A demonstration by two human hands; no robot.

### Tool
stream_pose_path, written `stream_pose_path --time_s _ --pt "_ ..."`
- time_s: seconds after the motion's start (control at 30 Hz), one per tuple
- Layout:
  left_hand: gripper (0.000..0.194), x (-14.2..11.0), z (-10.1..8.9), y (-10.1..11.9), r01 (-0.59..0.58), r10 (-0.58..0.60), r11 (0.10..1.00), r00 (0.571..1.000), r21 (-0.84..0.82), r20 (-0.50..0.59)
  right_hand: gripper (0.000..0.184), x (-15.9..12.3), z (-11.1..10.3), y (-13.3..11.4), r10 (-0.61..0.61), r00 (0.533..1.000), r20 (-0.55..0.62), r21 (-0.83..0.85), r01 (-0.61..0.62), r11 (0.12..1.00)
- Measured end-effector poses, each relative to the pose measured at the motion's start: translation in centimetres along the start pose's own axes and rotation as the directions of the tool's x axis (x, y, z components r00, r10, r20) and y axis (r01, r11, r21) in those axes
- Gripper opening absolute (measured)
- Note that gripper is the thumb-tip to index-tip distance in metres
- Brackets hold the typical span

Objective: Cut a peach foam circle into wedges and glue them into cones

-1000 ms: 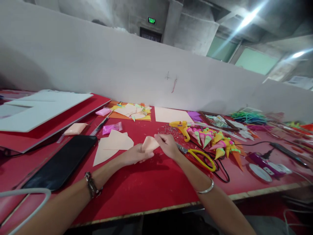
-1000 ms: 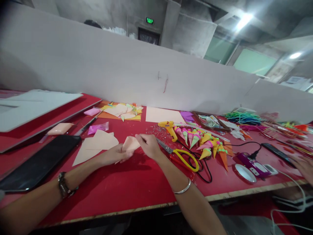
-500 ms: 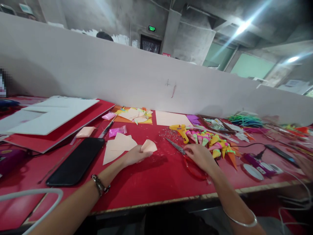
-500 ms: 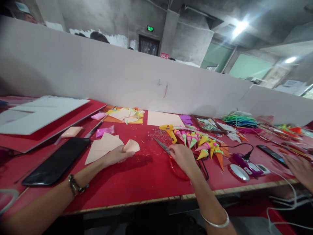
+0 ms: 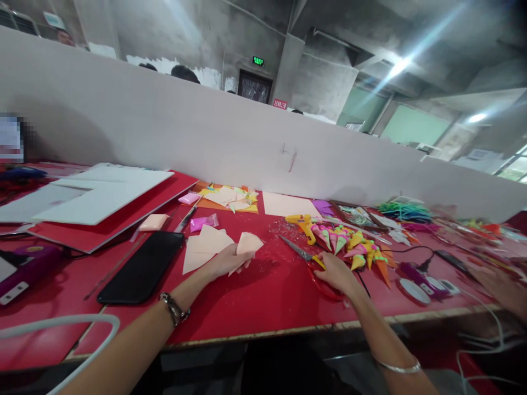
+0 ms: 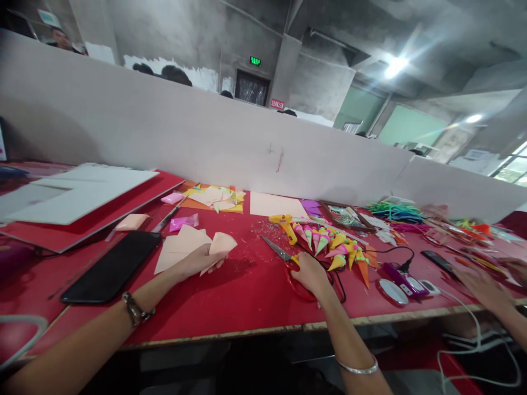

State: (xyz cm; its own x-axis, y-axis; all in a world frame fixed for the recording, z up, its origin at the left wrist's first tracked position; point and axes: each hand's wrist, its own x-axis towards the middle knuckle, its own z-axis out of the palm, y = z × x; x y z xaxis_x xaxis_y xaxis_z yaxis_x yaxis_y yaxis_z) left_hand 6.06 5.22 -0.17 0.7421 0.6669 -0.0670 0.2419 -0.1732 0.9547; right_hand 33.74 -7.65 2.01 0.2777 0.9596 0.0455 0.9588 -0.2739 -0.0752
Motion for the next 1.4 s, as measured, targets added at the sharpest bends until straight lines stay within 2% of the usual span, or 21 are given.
stream_pose_path --time_s 0.1,0.17,0.3,0.37,0.5,0.67,0.77,0.87,0.93,1.0,1.13,1.4 --pt "0.045 -0.2 -0.2 0.0 0.004 -0.004 0.999 1.0 -0.042 0.007 0.016 -0.4 0.0 -0.9 0.01 1.0 0.014 0.0 -0.01 1.0" --pt "0.045 -0.3 -0.5 0.1 0.007 -0.006 0.996 1.0 -0.086 0.009 0.017 -0.8 0.3 -1.2 0.01 1.0 -0.02 -0.043 -0.011 0.999" --pt "0.043 -0.3 -0.9 0.0 0.001 -0.003 0.985 1.0 -0.175 -0.008 0.035 -1.8 1.4 -1.3 -0.074 0.967 -0.243 -0.164 0.034 0.986" --pt "0.041 -0.2 -0.9 -0.2 -0.001 -0.003 0.977 1.0 -0.211 -0.022 0.039 -2.1 1.6 -1.4 -0.097 0.948 -0.304 -0.136 0.057 0.989" --pt "0.037 0.1 -0.5 -0.3 -0.012 -0.001 0.964 0.999 -0.267 -0.048 0.027 -2.0 1.1 -2.5 -0.03 0.935 -0.355 0.059 0.054 0.997" --pt "0.034 -0.3 -0.7 1.0 -0.059 0.024 0.94 0.994 -0.335 -0.107 0.019 -1.4 0.3 -4.1 -0.047 0.963 -0.265 0.347 0.141 0.927" --pt "0.033 -0.7 -1.1 1.8 -0.104 0.06 0.928 0.989 -0.359 -0.132 0.027 -1.6 0.6 -4.6 -0.105 0.98 -0.168 0.539 0.18 0.823" --pt "0.032 -0.8 -1.3 1.9 -0.205 0.112 0.894 0.964 -0.399 -0.242 0.034 -2.1 1.0 -5.0 -0.187 0.978 -0.095 0.698 0.2 0.687" --pt "0.035 -0.8 -1.3 1.7 -0.262 0.121 0.86 0.938 -0.438 -0.324 0.036 -2.3 1.1 -5.3 -0.21 0.973 -0.096 0.735 0.211 0.644" --pt "0.039 -0.8 -1.2 1.6 -0.283 0.111 0.837 0.926 -0.468 -0.361 0.031 -2.2 0.9 -5.4 -0.185 0.976 -0.116 0.721 0.211 0.66" --pt "0.039 -0.9 -0.9 2.0 -0.286 0.106 0.82 0.927 -0.495 -0.361 0.027 -1.9 -0.1 -5.6 -0.156 0.973 -0.172 0.573 0.227 0.788" --pt "0.038 -1.1 -0.6 2.6 -0.29 0.12 0.823 0.929 -0.489 -0.349 0.028 -3.1 -1.2 -6.8 -0.285 0.954 -0.092 0.43 0.296 0.853"
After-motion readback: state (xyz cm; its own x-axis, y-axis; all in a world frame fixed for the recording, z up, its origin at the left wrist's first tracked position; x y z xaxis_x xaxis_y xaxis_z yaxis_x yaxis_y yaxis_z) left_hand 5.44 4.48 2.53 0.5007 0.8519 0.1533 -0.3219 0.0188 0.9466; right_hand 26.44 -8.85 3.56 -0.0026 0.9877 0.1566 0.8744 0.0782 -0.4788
